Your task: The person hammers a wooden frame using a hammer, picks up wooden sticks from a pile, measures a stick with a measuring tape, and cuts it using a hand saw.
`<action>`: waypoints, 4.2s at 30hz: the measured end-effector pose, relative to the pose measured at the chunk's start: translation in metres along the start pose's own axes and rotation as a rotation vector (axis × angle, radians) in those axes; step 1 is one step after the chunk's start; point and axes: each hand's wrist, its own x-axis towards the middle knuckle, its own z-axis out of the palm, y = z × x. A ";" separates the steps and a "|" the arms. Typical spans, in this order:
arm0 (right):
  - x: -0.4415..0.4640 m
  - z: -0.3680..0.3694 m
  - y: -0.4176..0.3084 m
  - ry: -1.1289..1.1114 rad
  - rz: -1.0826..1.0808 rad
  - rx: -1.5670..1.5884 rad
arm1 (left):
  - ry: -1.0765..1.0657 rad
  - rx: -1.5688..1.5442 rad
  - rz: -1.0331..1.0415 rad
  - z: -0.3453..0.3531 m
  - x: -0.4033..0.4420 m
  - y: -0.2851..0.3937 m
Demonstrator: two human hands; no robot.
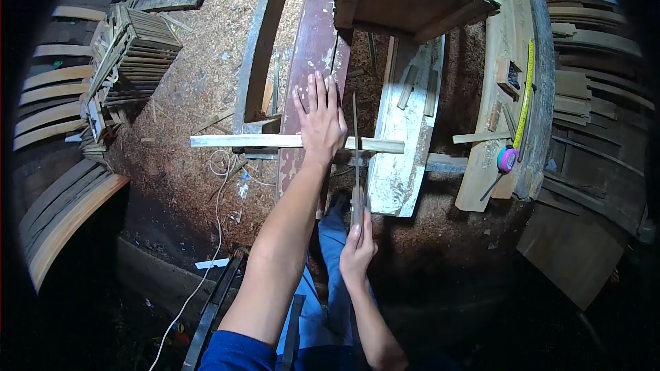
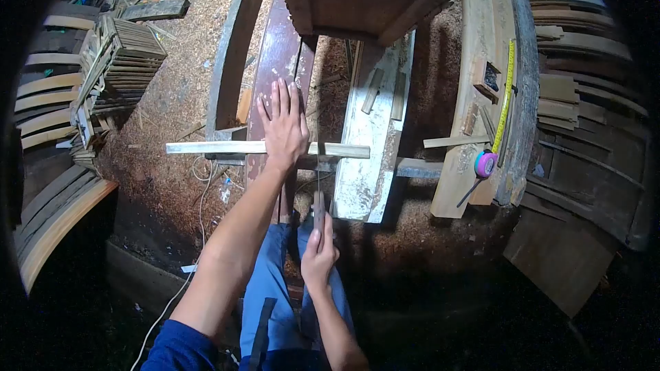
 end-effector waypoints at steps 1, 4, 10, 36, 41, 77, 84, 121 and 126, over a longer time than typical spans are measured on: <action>0.012 0.001 -0.008 -0.014 0.009 0.002 | -0.004 -0.003 0.001 0.001 0.000 0.000; 0.049 0.021 -0.020 -0.027 0.037 0.018 | 0.048 -0.031 -0.006 0.004 0.000 -0.001; -0.009 -0.002 0.002 -0.024 0.009 0.025 | 0.044 -0.098 -0.016 0.000 0.001 -0.001; 0.001 0.007 0.018 -0.098 0.322 0.068 | 0.022 -0.087 0.025 -0.003 0.000 0.002; 0.011 0.012 0.003 0.064 0.396 0.218 | 0.054 -0.099 0.018 0.002 0.001 -0.001; 0.041 0.024 -0.012 0.044 -0.021 -0.081 | 0.049 -0.063 0.013 -0.002 0.000 0.000; 0.068 0.027 -0.022 0.087 -0.087 -0.046 | 0.047 -0.094 0.008 -0.003 0.000 0.001; 0.054 0.028 -0.019 0.146 -0.175 -0.066 | 0.025 -0.030 0.006 -0.002 -0.001 0.000; 0.006 0.008 -0.006 0.056 -0.045 -0.038 | -0.009 -0.024 0.002 -0.007 0.001 0.002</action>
